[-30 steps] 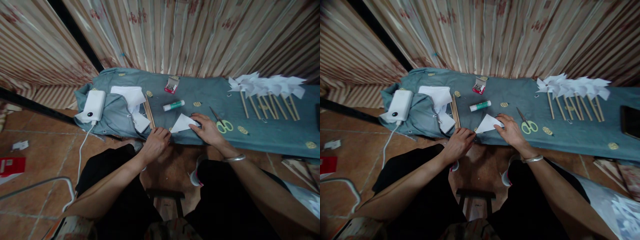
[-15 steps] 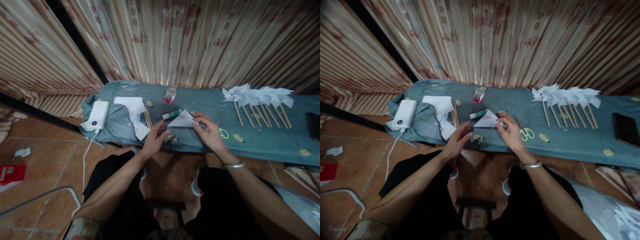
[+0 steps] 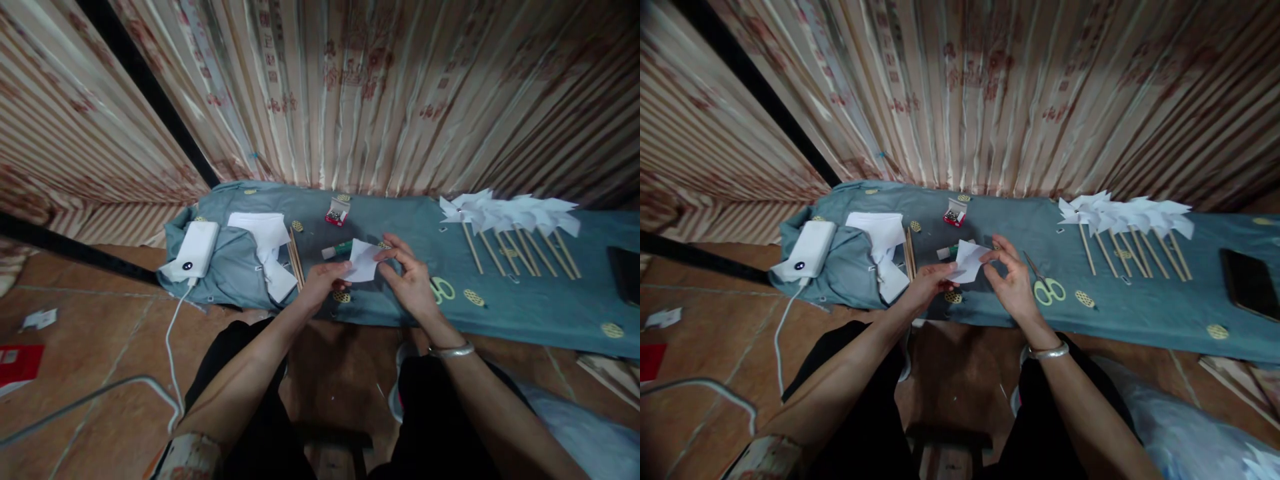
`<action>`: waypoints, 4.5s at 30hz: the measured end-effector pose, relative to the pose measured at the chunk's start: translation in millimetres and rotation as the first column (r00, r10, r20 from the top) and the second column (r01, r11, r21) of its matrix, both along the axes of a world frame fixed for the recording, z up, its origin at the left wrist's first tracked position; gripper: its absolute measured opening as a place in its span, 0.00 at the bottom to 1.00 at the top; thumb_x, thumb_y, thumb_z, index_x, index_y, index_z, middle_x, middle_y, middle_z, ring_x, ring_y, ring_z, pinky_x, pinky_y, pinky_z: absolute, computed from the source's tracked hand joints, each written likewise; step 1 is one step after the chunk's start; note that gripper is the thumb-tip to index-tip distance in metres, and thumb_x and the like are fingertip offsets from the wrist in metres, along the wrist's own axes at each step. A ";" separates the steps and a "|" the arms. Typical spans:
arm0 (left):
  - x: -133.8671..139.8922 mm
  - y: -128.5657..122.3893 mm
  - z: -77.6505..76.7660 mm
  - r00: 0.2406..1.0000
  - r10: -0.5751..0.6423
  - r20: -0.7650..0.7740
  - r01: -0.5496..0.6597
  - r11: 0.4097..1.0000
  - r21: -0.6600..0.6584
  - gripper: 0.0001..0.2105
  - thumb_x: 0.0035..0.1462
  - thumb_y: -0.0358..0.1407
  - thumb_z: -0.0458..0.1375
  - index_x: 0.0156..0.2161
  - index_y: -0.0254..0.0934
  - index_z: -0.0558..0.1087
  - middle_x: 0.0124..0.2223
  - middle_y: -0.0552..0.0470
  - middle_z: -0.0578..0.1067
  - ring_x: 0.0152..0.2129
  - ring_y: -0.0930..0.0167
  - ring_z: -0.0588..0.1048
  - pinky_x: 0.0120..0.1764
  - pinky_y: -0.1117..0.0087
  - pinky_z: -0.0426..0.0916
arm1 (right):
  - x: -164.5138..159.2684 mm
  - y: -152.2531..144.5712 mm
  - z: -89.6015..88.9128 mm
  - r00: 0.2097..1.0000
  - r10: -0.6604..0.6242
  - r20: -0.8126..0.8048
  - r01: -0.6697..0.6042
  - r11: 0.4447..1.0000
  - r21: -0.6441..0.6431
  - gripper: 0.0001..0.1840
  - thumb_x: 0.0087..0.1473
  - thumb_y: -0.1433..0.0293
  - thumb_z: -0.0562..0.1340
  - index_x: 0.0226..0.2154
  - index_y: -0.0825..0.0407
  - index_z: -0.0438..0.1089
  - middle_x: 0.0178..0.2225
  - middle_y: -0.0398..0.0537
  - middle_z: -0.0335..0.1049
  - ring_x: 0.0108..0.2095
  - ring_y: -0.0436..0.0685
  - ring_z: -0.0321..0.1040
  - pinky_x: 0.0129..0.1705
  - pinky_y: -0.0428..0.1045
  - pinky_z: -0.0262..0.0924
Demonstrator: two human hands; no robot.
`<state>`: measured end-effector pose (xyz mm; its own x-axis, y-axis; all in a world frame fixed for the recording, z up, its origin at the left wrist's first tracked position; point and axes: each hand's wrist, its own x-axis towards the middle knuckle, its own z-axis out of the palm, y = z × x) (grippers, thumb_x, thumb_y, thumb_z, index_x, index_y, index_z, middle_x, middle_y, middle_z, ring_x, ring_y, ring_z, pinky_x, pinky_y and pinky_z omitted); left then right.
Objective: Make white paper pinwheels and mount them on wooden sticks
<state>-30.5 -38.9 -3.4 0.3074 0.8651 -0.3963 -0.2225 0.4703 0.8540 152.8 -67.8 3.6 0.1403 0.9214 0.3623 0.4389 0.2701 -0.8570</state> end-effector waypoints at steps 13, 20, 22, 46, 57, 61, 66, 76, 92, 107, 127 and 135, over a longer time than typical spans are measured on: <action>24.6 8.6 -11.7 0.999 -0.028 -0.045 0.026 0.998 -0.048 0.20 0.31 0.45 0.73 0.25 0.31 0.78 0.22 0.51 0.75 0.17 0.77 0.67 0.24 0.74 0.60 | 22.2 8.0 -19.1 0.986 -0.062 -0.158 0.046 0.994 -0.102 0.06 0.50 0.66 0.64 0.33 0.46 0.76 0.60 0.49 0.65 0.62 0.63 0.60 0.64 0.64 0.51; 33.6 18.2 -11.1 0.998 0.062 -0.013 -0.061 0.998 0.030 0.15 0.37 0.39 0.70 0.31 0.32 0.78 0.27 0.51 0.78 0.24 0.71 0.72 0.29 0.72 0.63 | 31.7 14.3 -14.8 0.853 -0.185 -0.487 0.047 0.958 -0.281 0.18 0.47 0.54 0.68 0.39 0.46 0.74 0.41 0.48 0.78 0.43 0.60 0.74 0.46 0.56 0.70; 35.9 21.1 -9.7 0.996 0.070 -0.055 -0.066 0.995 0.079 0.14 0.38 0.39 0.69 0.30 0.32 0.78 0.26 0.52 0.77 0.22 0.72 0.70 0.28 0.73 0.61 | 33.3 16.7 -13.6 0.817 -0.180 -0.548 -0.008 0.947 -0.322 0.21 0.44 0.53 0.69 0.39 0.46 0.74 0.36 0.45 0.78 0.38 0.58 0.74 0.39 0.52 0.70; 47.4 17.6 -2.1 0.986 0.094 -0.139 -0.082 0.992 0.095 0.15 0.33 0.41 0.70 0.25 0.32 0.78 0.23 0.52 0.74 0.19 0.73 0.67 0.25 0.72 0.60 | 42.0 13.9 -0.2 0.802 -0.174 -0.572 -0.029 0.944 -0.329 0.26 0.41 0.44 0.67 0.21 0.51 0.70 0.21 0.41 0.70 0.22 0.49 0.64 0.26 0.45 0.60; 46.3 10.9 -2.1 0.985 0.141 -0.098 -0.127 0.982 0.139 0.18 0.30 0.42 0.72 0.27 0.31 0.79 0.24 0.51 0.76 0.19 0.74 0.68 0.25 0.73 0.61 | 81.4 -22.9 11.3 0.574 -0.064 0.817 0.418 0.880 -0.224 0.19 0.59 0.69 0.57 0.51 0.59 0.70 0.53 0.64 0.71 0.53 0.66 0.68 0.54 0.55 0.60; 45.3 8.0 -1.8 0.985 0.145 -0.091 -0.131 0.980 0.151 0.19 0.29 0.43 0.72 0.27 0.31 0.79 0.24 0.51 0.76 0.20 0.74 0.68 0.26 0.72 0.62 | 83.2 -25.4 11.8 0.468 0.083 0.880 0.451 0.834 -0.319 0.18 0.60 0.68 0.56 0.49 0.59 0.71 0.51 0.64 0.72 0.51 0.66 0.69 0.52 0.54 0.61; 46.7 4.6 3.0 0.986 0.154 -0.061 -0.145 0.980 0.133 0.18 0.28 0.43 0.72 0.25 0.31 0.78 0.24 0.50 0.76 0.20 0.74 0.69 0.25 0.73 0.62 | 83.7 -25.8 11.3 0.462 0.138 0.876 0.470 0.799 -0.374 0.17 0.61 0.68 0.54 0.46 0.58 0.72 0.44 0.62 0.76 0.44 0.65 0.73 0.46 0.53 0.63; 47.6 7.6 4.3 0.981 0.192 -0.027 -0.185 0.969 0.162 0.17 0.31 0.42 0.71 0.26 0.31 0.78 0.25 0.51 0.76 0.20 0.74 0.68 0.25 0.73 0.61 | 94.0 -29.9 19.9 0.454 0.084 0.887 0.515 0.788 -0.338 0.18 0.60 0.69 0.53 0.48 0.56 0.73 0.44 0.62 0.77 0.46 0.66 0.74 0.45 0.53 0.63; 50.0 5.7 2.4 0.988 0.154 -0.021 -0.147 0.971 0.190 0.17 0.33 0.42 0.71 0.29 0.32 0.79 0.28 0.50 0.77 0.23 0.73 0.70 0.28 0.71 0.64 | 85.3 -33.1 12.6 0.387 0.187 0.903 0.502 0.779 -0.376 0.17 0.58 0.64 0.59 0.46 0.56 0.71 0.38 0.62 0.79 0.41 0.67 0.76 0.39 0.53 0.63; 46.6 5.9 0.4 0.986 0.170 0.002 -0.167 0.969 0.182 0.15 0.34 0.41 0.71 0.27 0.32 0.78 0.26 0.51 0.76 0.22 0.73 0.69 0.27 0.71 0.63 | 83.6 -30.0 9.2 0.645 0.051 0.762 0.416 0.813 -0.407 0.14 0.56 0.64 0.59 0.42 0.53 0.74 0.36 0.52 0.79 0.39 0.63 0.76 0.37 0.50 0.61; 50.5 -0.4 4.5 0.990 0.135 0.026 -0.137 0.981 0.134 0.14 0.32 0.40 0.71 0.24 0.33 0.77 0.23 0.53 0.74 0.20 0.75 0.67 0.26 0.72 0.62 | 78.5 -30.4 7.0 0.528 0.217 0.821 0.422 0.772 -0.475 0.21 0.58 0.59 0.57 0.47 0.53 0.73 0.35 0.56 0.79 0.39 0.65 0.76 0.36 0.51 0.60; 49.3 -0.5 -1.3 0.993 0.119 -0.014 -0.116 0.983 0.145 0.15 0.34 0.41 0.72 0.27 0.32 0.78 0.24 0.52 0.75 0.21 0.74 0.69 0.26 0.71 0.62 | 75.6 -30.0 6.7 0.517 0.211 0.829 0.440 0.765 -0.469 0.19 0.57 0.58 0.57 0.43 0.53 0.73 0.34 0.56 0.78 0.37 0.64 0.76 0.35 0.51 0.59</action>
<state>18.9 -39.4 -4.7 0.1927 0.9431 -0.2711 -0.2484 0.3141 0.9163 228.5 -97.8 10.3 0.2123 0.9552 -0.2063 0.9749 -0.2216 -0.0225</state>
